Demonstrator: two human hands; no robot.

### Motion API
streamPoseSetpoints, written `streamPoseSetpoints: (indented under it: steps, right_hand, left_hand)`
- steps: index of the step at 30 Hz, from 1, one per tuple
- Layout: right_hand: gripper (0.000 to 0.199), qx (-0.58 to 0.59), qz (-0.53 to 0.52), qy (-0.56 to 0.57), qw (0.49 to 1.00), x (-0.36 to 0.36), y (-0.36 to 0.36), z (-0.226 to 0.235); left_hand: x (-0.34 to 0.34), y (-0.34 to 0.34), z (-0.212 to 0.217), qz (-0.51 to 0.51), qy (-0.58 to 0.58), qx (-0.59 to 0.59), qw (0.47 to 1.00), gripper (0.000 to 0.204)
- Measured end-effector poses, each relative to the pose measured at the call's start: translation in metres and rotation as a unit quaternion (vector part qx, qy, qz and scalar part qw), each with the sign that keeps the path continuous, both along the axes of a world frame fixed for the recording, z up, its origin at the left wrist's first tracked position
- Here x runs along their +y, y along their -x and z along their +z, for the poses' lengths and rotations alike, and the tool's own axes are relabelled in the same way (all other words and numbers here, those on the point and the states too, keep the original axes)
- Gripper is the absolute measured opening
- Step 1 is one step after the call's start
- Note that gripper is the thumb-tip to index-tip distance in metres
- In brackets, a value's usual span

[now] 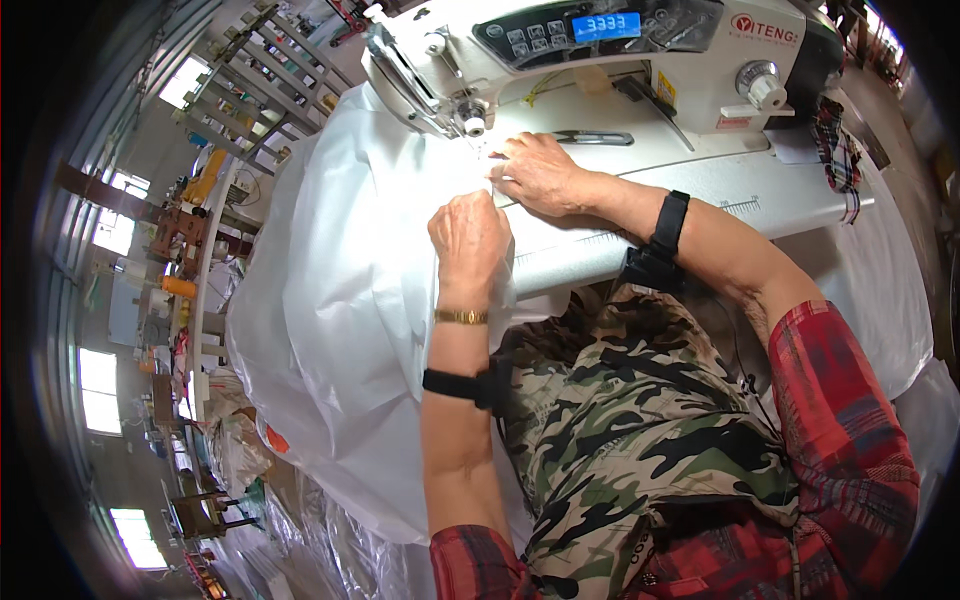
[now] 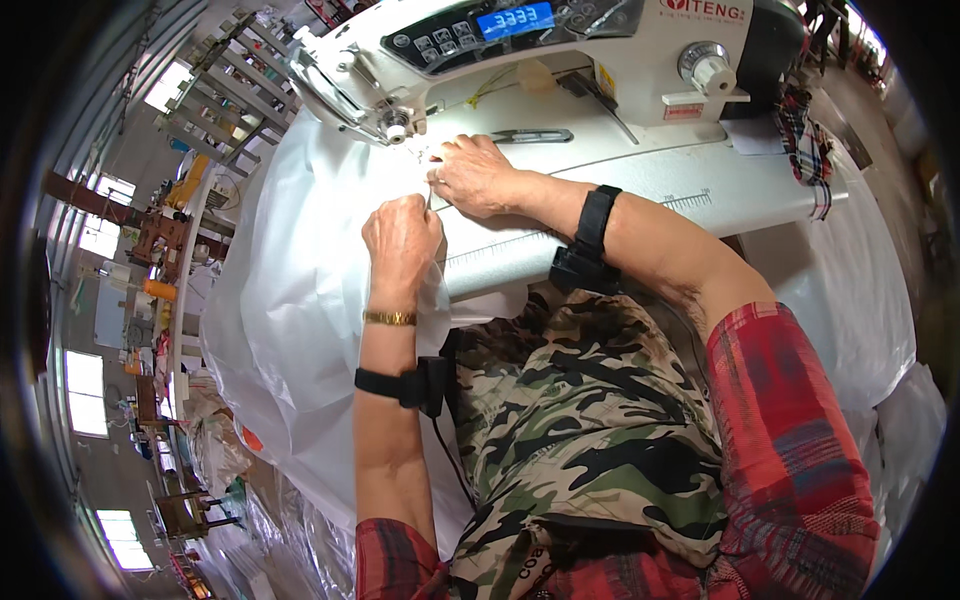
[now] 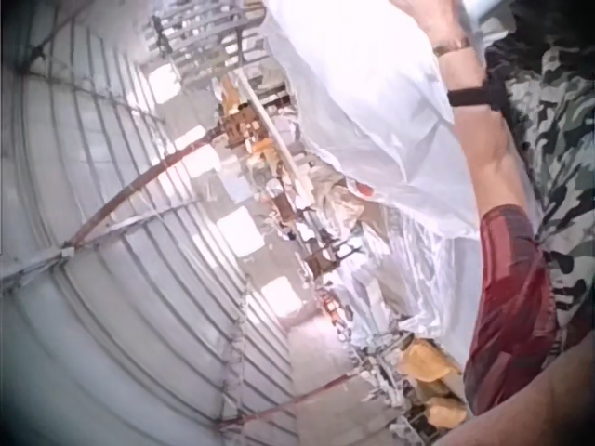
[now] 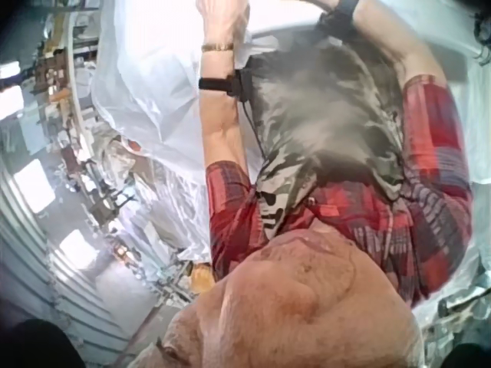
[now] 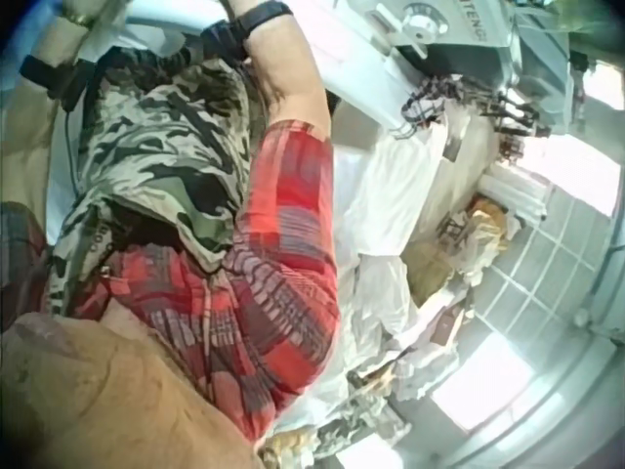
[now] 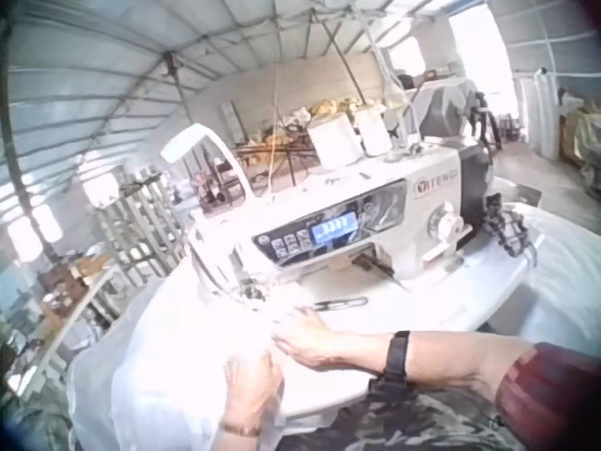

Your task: Sewing together large sheets of white plastic using an industrial sewing machine.

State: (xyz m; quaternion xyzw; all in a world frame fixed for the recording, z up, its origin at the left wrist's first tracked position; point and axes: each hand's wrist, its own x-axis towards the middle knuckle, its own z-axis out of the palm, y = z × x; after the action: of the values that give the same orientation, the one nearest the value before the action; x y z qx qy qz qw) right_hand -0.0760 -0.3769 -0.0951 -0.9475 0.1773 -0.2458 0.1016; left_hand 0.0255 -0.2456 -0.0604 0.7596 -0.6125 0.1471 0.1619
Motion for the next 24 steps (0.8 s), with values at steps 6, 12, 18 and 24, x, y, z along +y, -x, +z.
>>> streamPoseSetpoints:
  steps: [6,12,18,24]
  right_hand:
    - [0.031,0.047,0.013,-0.058,0.997,0.002,0.009,0.014]
    - [0.03,0.096,-0.004,-0.068,0.993,0.012,0.008,0.024]
    - [0.031,0.082,-0.003,-0.033,0.996,0.01,0.011,0.019]
    - [0.031,0.059,0.0,-0.011,0.998,0.011,0.009,0.013]
  left_hand:
    - [0.03,0.026,-0.009,0.027,0.045,0.096,0.994,0.013]
    - [0.021,0.01,-0.013,-0.018,0.05,0.097,0.994,0.015]
    - [0.0,0.001,-0.011,-0.01,0.025,0.056,0.998,0.012]
    - [-0.018,-0.009,-0.014,0.009,0.044,0.053,0.998,0.011]
